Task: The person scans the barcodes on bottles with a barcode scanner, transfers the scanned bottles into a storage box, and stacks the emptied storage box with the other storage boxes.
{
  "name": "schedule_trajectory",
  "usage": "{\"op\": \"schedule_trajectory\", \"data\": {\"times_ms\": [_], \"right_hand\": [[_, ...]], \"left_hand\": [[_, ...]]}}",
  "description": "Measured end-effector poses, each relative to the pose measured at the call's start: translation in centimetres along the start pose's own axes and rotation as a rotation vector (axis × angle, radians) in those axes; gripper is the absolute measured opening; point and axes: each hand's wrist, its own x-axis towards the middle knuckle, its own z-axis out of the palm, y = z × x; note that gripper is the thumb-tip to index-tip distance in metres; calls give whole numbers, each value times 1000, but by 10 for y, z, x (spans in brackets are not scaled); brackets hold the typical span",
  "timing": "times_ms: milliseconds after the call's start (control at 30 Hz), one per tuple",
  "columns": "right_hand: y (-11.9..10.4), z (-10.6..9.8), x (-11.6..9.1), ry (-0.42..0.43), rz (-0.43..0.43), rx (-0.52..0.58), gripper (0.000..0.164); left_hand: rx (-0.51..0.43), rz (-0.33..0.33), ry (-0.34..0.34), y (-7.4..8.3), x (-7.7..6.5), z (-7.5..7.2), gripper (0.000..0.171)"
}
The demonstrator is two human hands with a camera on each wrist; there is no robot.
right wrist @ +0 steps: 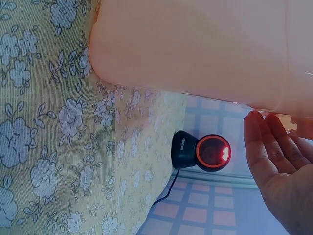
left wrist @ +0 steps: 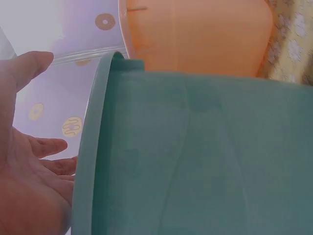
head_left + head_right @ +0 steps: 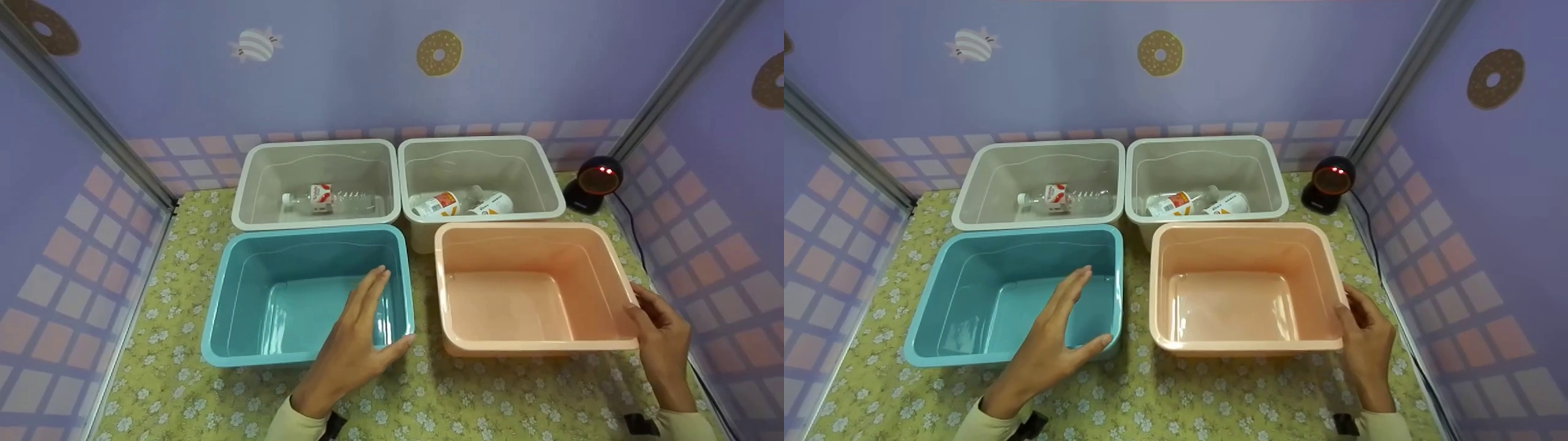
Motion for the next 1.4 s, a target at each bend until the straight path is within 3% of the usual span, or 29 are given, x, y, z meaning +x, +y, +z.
{"op": "schedule_trajectory", "data": {"times_ms": [200,633,1067,1400], "right_hand": [[3,-3,1,13,11,5,38],[2,-2,2,-21,-22,-3,38],[8,-10,4,-12,20,-27,39],[11,-13,6,-20,22,-23,39]], "left_hand": [[-50,-47,-39,7,8,8,105],[-111,-41,-76,22,23,36,107],[-123,-3,-108,39,36,58,107],[-119,68,-81,49,41,77,108]]}}
